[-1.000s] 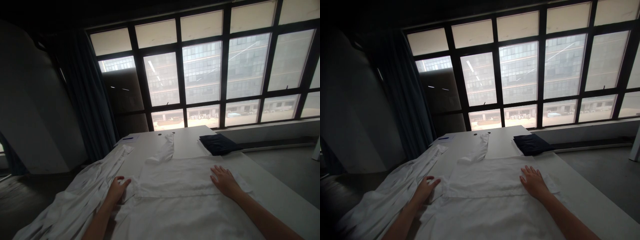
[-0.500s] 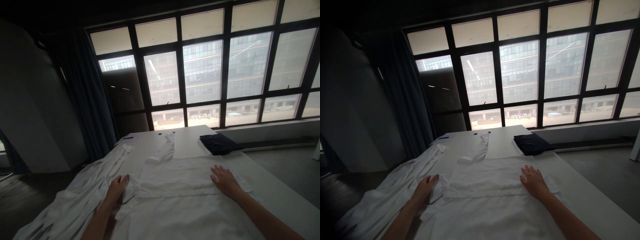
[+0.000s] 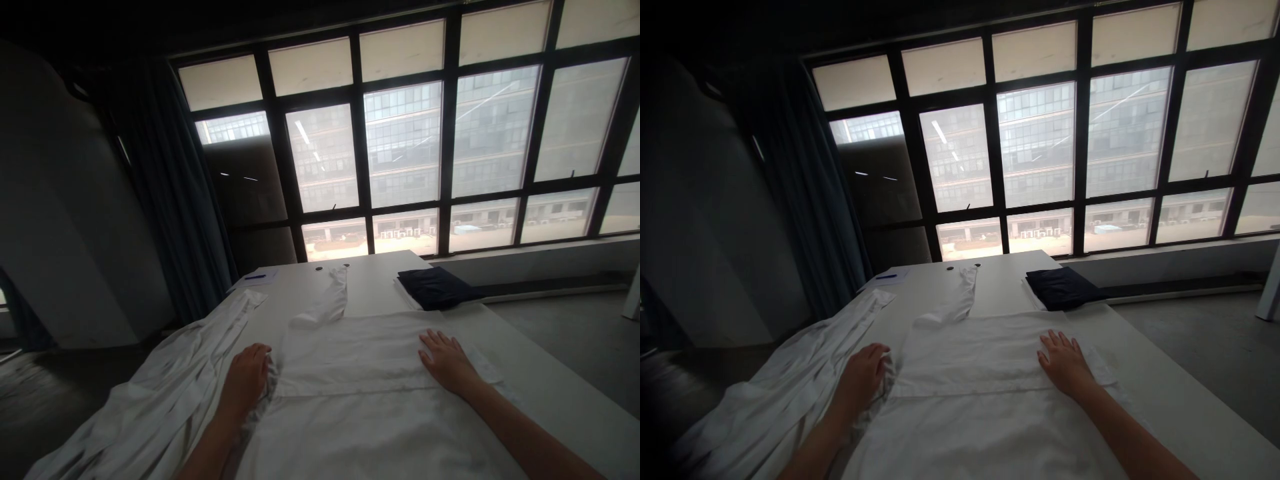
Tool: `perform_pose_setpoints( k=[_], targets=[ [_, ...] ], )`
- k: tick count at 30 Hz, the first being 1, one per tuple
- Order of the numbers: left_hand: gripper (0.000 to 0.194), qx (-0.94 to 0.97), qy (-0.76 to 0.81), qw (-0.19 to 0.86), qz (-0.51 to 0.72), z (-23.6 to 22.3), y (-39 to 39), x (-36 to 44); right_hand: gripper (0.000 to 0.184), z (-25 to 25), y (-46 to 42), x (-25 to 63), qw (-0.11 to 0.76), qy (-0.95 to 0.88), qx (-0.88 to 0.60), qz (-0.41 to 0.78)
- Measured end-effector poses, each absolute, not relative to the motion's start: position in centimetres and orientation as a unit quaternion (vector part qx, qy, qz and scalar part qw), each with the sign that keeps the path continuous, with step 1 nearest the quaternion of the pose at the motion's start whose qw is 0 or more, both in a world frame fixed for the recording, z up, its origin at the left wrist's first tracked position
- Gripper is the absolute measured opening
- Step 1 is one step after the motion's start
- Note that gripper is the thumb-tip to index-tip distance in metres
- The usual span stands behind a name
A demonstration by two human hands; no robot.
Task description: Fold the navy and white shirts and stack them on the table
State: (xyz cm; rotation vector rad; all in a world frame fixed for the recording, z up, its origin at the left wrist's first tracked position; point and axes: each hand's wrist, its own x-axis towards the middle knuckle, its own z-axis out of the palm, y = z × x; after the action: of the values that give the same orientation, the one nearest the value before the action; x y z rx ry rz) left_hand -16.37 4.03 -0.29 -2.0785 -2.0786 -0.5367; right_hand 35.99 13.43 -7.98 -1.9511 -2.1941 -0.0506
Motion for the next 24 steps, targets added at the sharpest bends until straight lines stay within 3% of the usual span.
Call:
perform_pose_setpoints(
  k=[3, 8, 10, 18, 24],
  targets=[
    [0.042, -0.764, -0.625, 0.004, -0.157, -1.1, 4.3, -12.6, 0.058, -8.0, 13.4, 36.0, 0.102, -0.745, -0.659, -0.020],
    [0.083, -0.709, -0.696, -0.036, -0.102, -3.8, 4.6, -11.7, 0.059, -7.9, 13.4, 36.3, 0.096, -0.745, -0.660, -0.005],
    [0.088, -0.687, -0.720, -0.022, -0.094, -4.4, 4.7, -12.7, 0.061, -7.8, 13.4, 36.6, 0.087, -0.742, -0.664, 0.002],
    [0.081, -0.694, -0.717, 0.010, -0.062, -4.8, 4.6, -14.9, 0.069, -7.9, 12.7, 43.7, 0.057, -0.722, -0.690, 0.013],
    [0.053, -0.713, -0.690, 0.103, -0.068, -3.2, 2.7, -11.6, 0.058, -6.1, 10.0, 46.6, 0.122, -0.687, -0.697, -0.165]
  ],
)
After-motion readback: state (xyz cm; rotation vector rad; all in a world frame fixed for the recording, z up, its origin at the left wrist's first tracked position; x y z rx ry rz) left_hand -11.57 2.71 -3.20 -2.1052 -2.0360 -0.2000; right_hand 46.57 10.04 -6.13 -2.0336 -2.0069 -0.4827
